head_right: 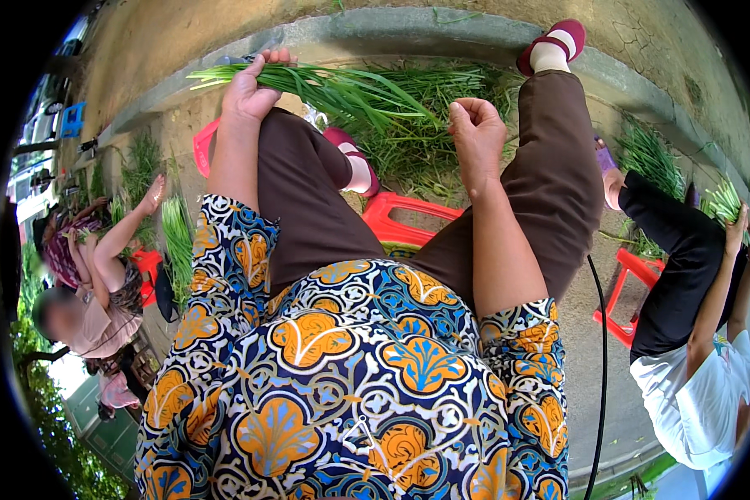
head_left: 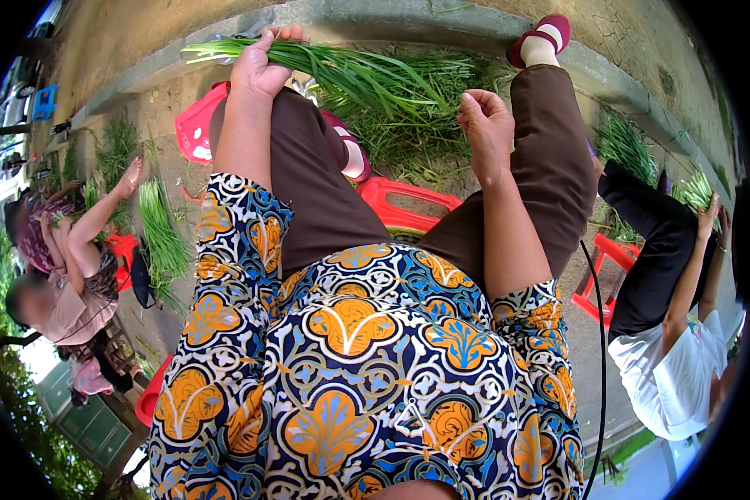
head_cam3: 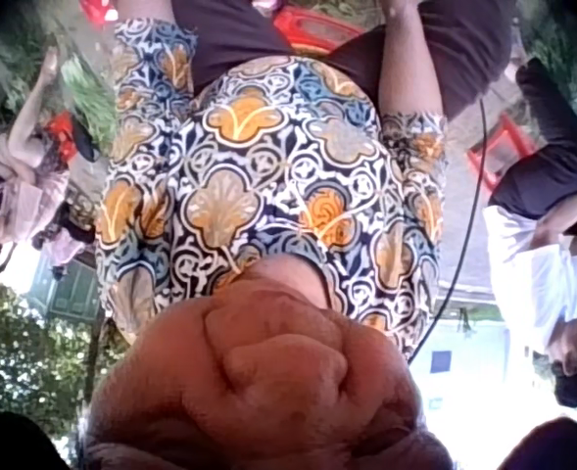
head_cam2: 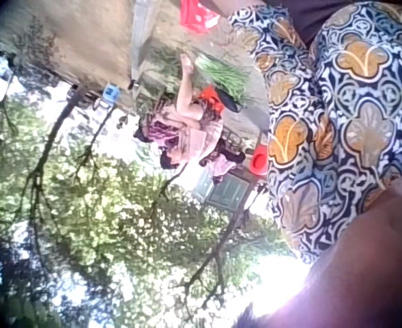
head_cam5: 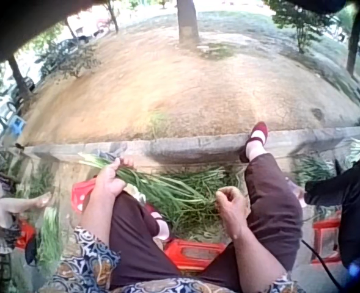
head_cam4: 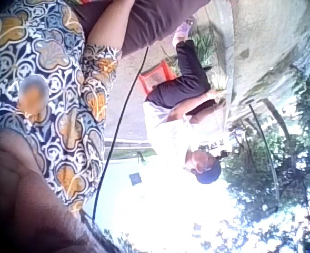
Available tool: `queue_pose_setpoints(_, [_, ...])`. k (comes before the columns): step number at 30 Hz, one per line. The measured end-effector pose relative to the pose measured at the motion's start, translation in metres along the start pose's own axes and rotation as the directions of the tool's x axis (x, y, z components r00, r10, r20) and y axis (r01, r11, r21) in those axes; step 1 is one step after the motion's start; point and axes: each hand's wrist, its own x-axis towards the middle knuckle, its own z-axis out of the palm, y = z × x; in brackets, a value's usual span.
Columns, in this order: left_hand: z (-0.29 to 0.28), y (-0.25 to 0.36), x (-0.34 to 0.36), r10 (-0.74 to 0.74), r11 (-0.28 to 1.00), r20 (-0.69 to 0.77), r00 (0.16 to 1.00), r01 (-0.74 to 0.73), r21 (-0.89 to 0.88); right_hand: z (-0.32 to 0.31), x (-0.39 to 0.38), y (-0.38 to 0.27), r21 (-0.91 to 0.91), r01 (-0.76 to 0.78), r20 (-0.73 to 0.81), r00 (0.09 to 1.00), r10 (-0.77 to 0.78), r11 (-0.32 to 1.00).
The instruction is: The person sorts green stalks by hand, picking individual stems from a bunch and placing them onto a pile on the ground while sitting on a stool.
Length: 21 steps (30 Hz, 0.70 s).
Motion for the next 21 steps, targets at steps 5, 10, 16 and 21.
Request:
queue_pose_setpoints(5, [0.005, -0.005, -0.002, 0.015, 0.999, -0.018, 1.000, -0.015, 0.045, 0.008, -0.012, -0.010, -0.063, 0.264, 0.140, 0.957, -0.254, 0.962])
queue_pose_setpoints(10, [0.013, -0.014, -0.003, 0.015, 0.993, -0.005, 1.000, -0.014, 0.113, 0.021, -0.021, -0.004, -0.233, 0.228, 0.267, 0.950, -0.163, 0.946])
queue_pose_setpoints(16, [0.025, -0.027, -0.007, 0.004, 0.985, 0.051, 0.999, -0.012, 0.172, 0.025, -0.025, -0.008, -0.248, 0.218, 0.293, 0.946, -0.141, 0.944])
queue_pose_setpoints(21, [0.029, -0.032, -0.008, -0.019, 0.978, 0.083, 0.996, 0.001, 0.209, 0.026, -0.023, -0.005, -0.297, 0.240, 0.307, 0.941, -0.146, 0.924])
